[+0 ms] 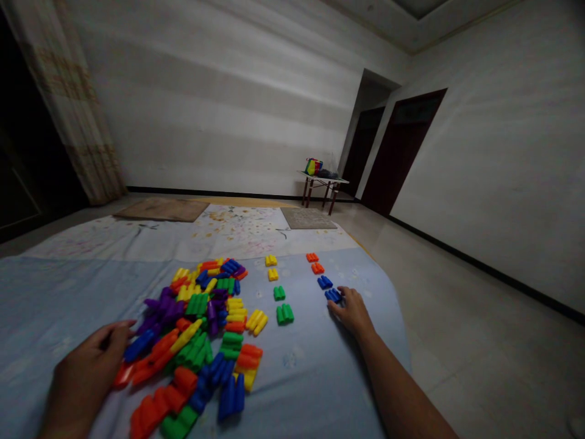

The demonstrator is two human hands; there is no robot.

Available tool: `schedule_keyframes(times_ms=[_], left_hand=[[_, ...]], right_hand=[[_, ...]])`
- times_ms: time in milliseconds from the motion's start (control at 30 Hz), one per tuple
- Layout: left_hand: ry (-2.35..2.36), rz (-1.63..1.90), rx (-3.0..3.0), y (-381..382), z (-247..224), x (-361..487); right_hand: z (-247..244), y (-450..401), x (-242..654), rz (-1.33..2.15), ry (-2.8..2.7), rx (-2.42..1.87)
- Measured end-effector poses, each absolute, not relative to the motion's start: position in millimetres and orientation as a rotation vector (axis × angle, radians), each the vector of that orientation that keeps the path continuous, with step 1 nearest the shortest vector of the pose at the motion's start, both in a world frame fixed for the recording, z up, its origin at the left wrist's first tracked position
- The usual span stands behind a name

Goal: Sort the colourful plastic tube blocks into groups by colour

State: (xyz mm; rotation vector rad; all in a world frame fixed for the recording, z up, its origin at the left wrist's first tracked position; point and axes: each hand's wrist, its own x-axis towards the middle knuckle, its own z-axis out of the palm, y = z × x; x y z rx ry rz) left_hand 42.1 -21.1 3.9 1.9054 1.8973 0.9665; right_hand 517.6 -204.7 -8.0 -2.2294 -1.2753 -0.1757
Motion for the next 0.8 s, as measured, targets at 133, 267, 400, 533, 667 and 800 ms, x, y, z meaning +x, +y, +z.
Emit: schedule_keyframes(times_ms=[133, 267, 400, 533, 667, 800], left_hand=[[1.869, 0.905, 1.812, -38, 27, 53], [1.870, 0.900, 1.785, -39, 28, 53], [1.850, 0.898, 1.779, -39, 25, 52], [1.842, 0.939, 1.773, -38, 26, 53], [1.845, 0.937, 1.751, -38, 26, 52], [1.877, 0.929, 1.772, -37, 27, 51]], right_hand=[[4, -200, 504, -0.250, -1.393, -1.973], [25, -189, 467, -0.090, -1.689, -1.738], [46, -174, 421, 0.063, -1.996, -1.602], [56, -155, 388, 0.194, -2.242, -1.597], [52, -137, 376, 0.282, -2.398, -1.634], [46, -132, 374, 0.265, -2.444, -1.643]])
